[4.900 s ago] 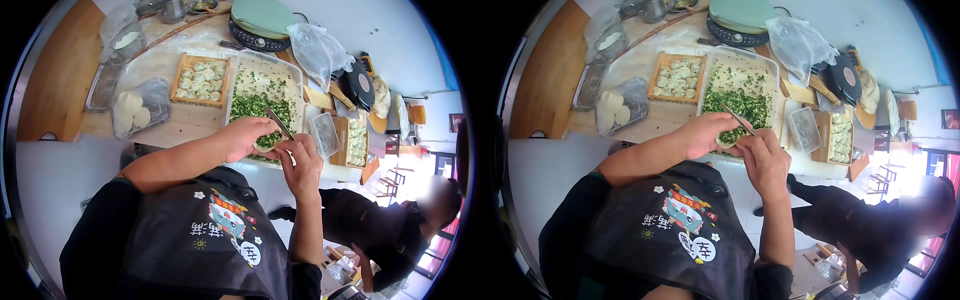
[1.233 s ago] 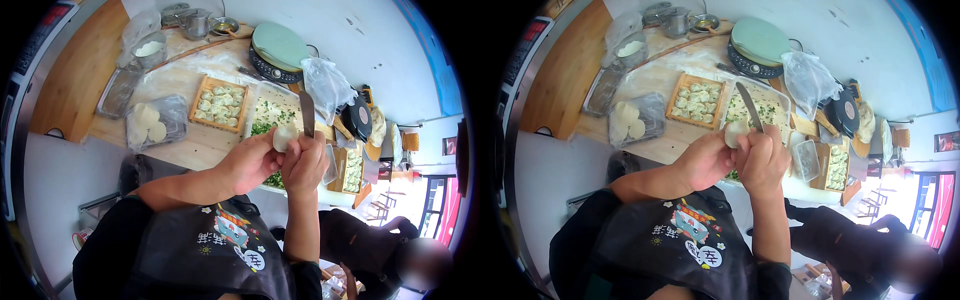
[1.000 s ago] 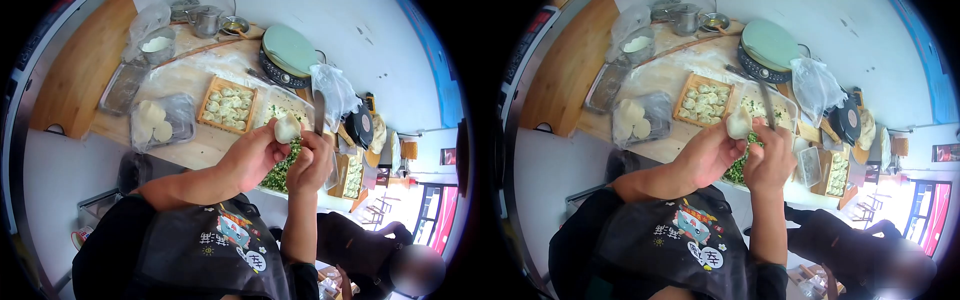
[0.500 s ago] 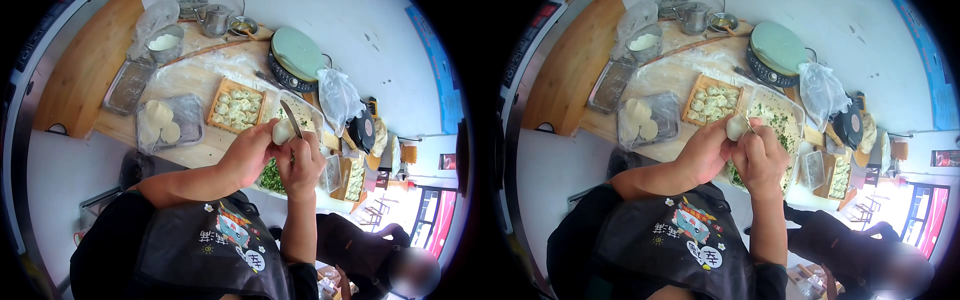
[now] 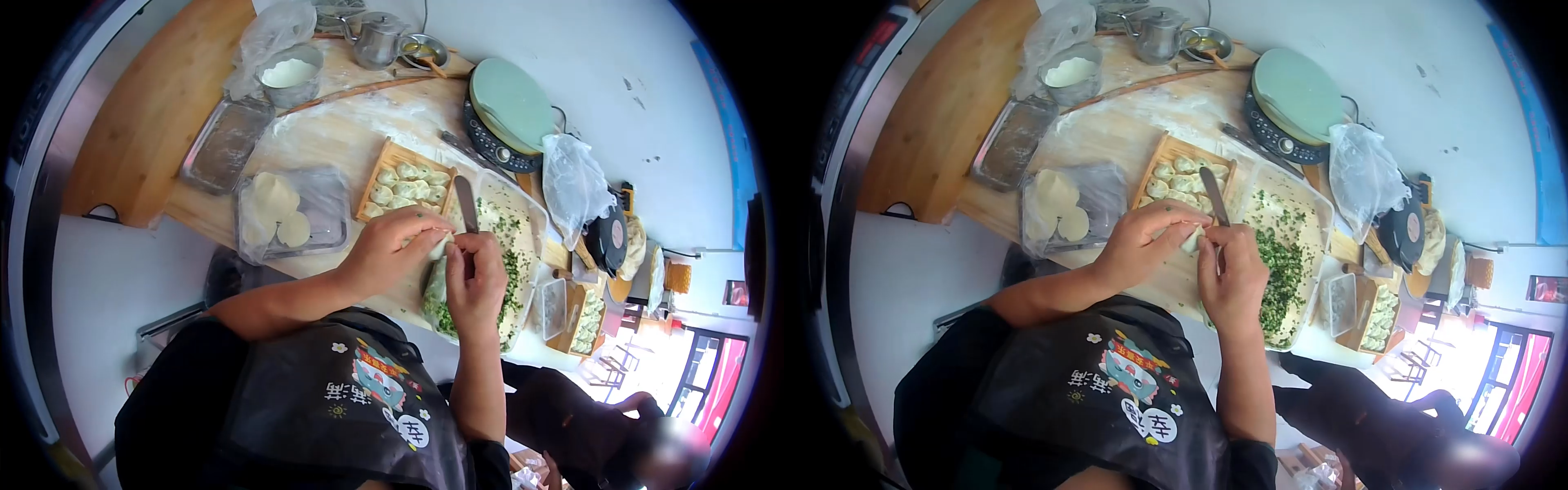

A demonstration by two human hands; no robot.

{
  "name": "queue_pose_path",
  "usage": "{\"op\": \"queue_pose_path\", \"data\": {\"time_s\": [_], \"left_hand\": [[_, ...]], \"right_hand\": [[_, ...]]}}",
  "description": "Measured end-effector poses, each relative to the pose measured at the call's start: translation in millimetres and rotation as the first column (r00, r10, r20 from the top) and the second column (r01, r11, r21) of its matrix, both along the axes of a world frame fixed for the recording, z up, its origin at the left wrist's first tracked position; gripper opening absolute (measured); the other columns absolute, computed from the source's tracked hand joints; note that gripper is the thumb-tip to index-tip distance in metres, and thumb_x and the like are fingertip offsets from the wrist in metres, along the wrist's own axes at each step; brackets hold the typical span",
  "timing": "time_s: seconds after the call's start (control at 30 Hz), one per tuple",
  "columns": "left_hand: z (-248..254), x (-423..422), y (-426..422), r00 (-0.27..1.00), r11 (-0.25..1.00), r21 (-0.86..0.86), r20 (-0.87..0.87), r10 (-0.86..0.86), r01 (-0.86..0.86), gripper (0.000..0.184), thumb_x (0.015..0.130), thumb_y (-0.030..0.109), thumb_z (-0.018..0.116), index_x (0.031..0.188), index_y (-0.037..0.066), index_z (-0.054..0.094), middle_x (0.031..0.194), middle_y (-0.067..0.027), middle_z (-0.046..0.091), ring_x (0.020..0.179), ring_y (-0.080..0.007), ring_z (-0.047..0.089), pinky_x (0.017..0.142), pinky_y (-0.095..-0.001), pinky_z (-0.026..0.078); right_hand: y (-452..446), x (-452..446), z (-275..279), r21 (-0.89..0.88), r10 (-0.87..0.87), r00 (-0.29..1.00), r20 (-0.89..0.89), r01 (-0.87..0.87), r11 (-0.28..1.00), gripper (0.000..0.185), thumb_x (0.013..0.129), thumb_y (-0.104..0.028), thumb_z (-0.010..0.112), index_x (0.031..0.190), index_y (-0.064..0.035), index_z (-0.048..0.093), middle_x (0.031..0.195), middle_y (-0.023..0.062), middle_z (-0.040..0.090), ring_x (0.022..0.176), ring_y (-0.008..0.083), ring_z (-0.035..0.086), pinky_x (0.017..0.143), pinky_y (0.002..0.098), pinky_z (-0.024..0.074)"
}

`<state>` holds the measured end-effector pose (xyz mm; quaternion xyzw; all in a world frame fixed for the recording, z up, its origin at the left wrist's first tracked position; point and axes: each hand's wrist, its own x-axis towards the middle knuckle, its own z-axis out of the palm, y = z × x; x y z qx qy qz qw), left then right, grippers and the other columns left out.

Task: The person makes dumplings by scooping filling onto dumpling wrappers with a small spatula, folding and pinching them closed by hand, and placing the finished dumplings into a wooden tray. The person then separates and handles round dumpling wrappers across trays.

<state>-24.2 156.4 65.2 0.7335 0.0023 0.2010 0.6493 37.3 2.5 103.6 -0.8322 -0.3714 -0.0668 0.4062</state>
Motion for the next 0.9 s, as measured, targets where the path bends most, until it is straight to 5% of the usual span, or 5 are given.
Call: {"op": "queue_pose_path", "data": {"time_s": [0.27, 0.47, 0.77, 0.87, 0.9], "left_hand": [[-66, 74, 83, 0.995, 0.946, 0.314, -0.020, 0.094, -0.083, 0.016, 0.095, 0.013, 0.061, 0.103, 0.004, 0.071, 0.099, -0.0077, 0.065, 0.095, -0.0227, 0.062, 0.084, -0.0322, 0.049], [-151, 151, 142, 0.988, 0.588, 0.806, 0.018, -0.152, 0.076, 0.013, 0.091, 0.018, 0.064, 0.098, 0.013, 0.073, 0.094, -0.0046, 0.066, 0.099, -0.0242, 0.061, 0.104, -0.0434, 0.035], [-179, 154, 135, 0.981, 0.344, 0.919, -0.194, -0.028, 0.192, 0.024, 0.090, 0.021, 0.062, 0.113, 0.015, 0.066, 0.108, -0.0089, 0.065, 0.114, -0.0264, 0.057, 0.108, -0.0501, 0.031], [-148, 126, 156, 0.999, 0.578, 0.815, -0.040, -0.013, 0.040, 0.027, 0.089, 0.020, 0.062, 0.115, 0.013, 0.064, 0.108, -0.0103, 0.066, 0.114, -0.0293, 0.058, 0.105, -0.0484, 0.036], [-121, 106, 166, 0.986, 0.663, 0.738, -0.165, 0.000, 0.124, 0.026, 0.089, 0.018, 0.062, 0.114, 0.011, 0.064, 0.108, -0.0095, 0.066, 0.114, -0.0304, 0.057, 0.100, -0.0449, 0.041]], "right_hand": [[-8, 8, -32, 0.014, -0.165, 0.977, -0.133, 0.168, 0.986, 0.010, 0.092, -0.003, 0.060, 0.101, -0.0028, 0.064, 0.090, 0.0123, 0.061, 0.071, 0.0236, 0.058, 0.065, 0.0320, 0.0472], [-39, -11, -46, -0.093, -0.339, 0.895, -0.289, 0.327, 0.941, 0.011, 0.094, -0.002, 0.057, 0.102, -0.0020, 0.064, 0.087, 0.0113, 0.060, 0.072, 0.0217, 0.057, 0.065, 0.0317, 0.0453], [-54, -22, -59, -0.077, -0.372, 0.903, -0.214, 0.364, 0.928, 0.010, 0.096, -0.003, 0.056, 0.103, -0.0014, 0.064, 0.091, 0.0120, 0.062, 0.077, 0.0204, 0.059, 0.071, 0.0310, 0.0475], [-49, -28, -53, -0.017, -0.336, 0.879, -0.337, 0.351, 0.936, 0.026, 0.099, -0.002, 0.050, 0.124, -0.0010, 0.057, 0.096, 0.0102, 0.063, 0.084, 0.0191, 0.060, 0.078, 0.0318, 0.0477], [-45, -28, -52, -0.019, -0.316, 0.896, -0.312, 0.327, 0.945, 0.032, 0.100, -0.002, 0.049, 0.132, -0.0014, 0.052, 0.096, 0.0100, 0.063, 0.085, 0.0180, 0.059, 0.078, 0.0308, 0.0473]]}}
